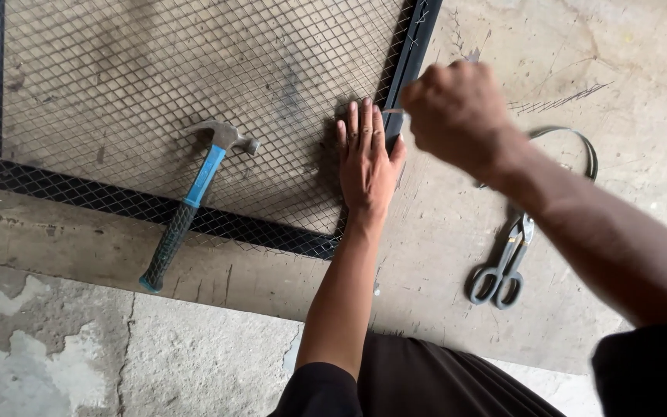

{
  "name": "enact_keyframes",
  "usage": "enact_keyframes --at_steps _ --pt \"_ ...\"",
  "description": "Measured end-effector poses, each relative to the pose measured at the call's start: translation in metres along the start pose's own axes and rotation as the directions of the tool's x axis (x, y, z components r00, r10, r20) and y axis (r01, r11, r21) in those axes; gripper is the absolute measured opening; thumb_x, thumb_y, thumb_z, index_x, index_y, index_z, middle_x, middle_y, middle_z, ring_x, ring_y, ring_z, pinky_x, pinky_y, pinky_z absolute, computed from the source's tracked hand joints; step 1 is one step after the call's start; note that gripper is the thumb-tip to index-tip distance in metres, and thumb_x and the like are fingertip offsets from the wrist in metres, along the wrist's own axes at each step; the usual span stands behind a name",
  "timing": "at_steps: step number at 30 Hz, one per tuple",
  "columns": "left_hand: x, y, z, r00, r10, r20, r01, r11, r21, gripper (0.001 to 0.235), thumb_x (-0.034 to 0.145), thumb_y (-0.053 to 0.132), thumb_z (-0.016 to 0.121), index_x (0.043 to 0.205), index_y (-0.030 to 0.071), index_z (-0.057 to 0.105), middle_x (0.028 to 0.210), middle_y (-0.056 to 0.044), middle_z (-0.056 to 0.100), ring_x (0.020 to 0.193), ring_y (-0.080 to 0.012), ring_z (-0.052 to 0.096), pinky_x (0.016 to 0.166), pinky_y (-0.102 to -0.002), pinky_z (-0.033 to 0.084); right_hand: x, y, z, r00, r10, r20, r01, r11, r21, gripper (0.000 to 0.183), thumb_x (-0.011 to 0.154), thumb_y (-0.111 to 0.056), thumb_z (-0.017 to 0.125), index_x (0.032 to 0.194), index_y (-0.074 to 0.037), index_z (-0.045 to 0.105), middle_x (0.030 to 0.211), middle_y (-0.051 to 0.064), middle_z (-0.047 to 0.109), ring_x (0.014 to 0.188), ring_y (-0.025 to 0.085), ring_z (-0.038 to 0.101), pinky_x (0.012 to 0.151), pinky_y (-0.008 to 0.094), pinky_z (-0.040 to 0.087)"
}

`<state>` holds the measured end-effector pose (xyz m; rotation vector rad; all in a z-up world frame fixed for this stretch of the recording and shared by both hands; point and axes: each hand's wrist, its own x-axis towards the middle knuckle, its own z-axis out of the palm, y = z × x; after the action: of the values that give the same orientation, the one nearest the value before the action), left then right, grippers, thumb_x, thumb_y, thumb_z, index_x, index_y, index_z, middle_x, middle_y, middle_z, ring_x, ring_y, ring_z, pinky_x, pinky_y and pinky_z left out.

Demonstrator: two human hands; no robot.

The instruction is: Trimming the edges of a metal mesh screen using tin snips and adjusting the fit with a screwdriver and hammer.

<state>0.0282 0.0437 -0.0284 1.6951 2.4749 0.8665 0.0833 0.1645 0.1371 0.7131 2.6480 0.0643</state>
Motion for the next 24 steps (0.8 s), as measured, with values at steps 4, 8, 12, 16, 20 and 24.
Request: enact_keyframes --at_steps 4,8,12,16,20,24 --pt "0.008 -0.001 -0.004 0.998 0.027 -0.062 -0.029 0.999 -0.034 0.063 0.101 0.042 0.069 0.142 -0.004 0.053 0.153 -0.016 0.050 0.146 -0.0330 0.046 0.125 -0.048 0.035 0.020 -0.010 -0.002 0.998 0.005 -0.065 -0.014 0.989 -0.145 0.043 0.091 0.010 0.053 0.060 -0.019 0.048 0.045 -0.008 0.035 0.040 0.003 0.030 0.036 0.021 0.030" --pt "0.007 -0.013 -0.014 1.000 -0.024 0.018 0.028 0.963 -0.270 0.055 0.103 0.032 0.060 0.149 0.003 0.048 0.156 -0.015 0.048 0.151 -0.0323 0.041 0.129 -0.047 0.031 -0.009 0.026 -0.037 0.999 0.031 0.015 -0.029 0.994 -0.105 0.026 0.082 0.009 0.058 0.068 -0.012 0.056 0.053 -0.004 0.041 0.044 0.009 0.035 0.039 0.025 0.033" --pt "0.026 -0.046 -0.034 0.975 -0.192 0.111 0.200 0.978 -0.060 0.057 0.108 0.031 0.052 0.157 0.010 0.032 0.167 -0.010 0.027 0.158 -0.0277 0.018 0.134 -0.044 0.014 -0.104 0.044 -0.047 0.959 0.084 -0.271 -0.005 0.960 0.280 0.013 0.108 -0.021 0.071 0.106 -0.018 0.084 0.061 -0.006 0.070 0.041 0.009 0.051 0.038 0.027 0.033" --pt "0.054 -0.096 -0.030 0.941 -0.206 0.268 0.127 0.951 0.283 0.061 0.115 0.045 0.031 0.165 0.012 0.019 0.169 -0.006 0.003 0.158 -0.0287 0.002 0.129 -0.046 0.002 -0.198 0.003 0.018 0.975 0.209 -0.081 -0.156 0.892 0.425 0.030 0.102 -0.020 0.061 0.126 -0.003 0.070 0.052 -0.003 0.071 0.025 0.004 0.045 0.020 0.022 0.030" --pt "0.050 -0.062 -0.027 0.919 -0.071 0.389 -0.031 0.968 0.250 0.060 0.114 0.042 0.031 0.163 0.013 0.014 0.171 -0.005 0.006 0.158 -0.0257 0.003 0.130 -0.046 0.001 -0.280 -0.059 0.105 0.900 0.388 0.201 -0.437 0.800 0.411 0.018 0.098 -0.017 0.067 0.112 -0.020 0.078 0.074 0.004 0.082 0.031 0.006 0.056 0.029 0.021 0.034" --pt "0.020 -0.032 -0.006 0.945 0.056 0.322 -0.088 0.992 0.087 0.057 0.111 0.040 0.025 0.161 0.013 0.020 0.170 -0.005 0.019 0.159 -0.0216 0.016 0.132 -0.042 0.008 -0.296 -0.104 0.114 0.834 0.540 0.114 -0.538 0.749 0.387 0.014 0.095 -0.019 0.070 0.107 -0.021 0.077 0.080 0.006 0.081 0.034 0.010 0.061 0.030 0.025 0.044"
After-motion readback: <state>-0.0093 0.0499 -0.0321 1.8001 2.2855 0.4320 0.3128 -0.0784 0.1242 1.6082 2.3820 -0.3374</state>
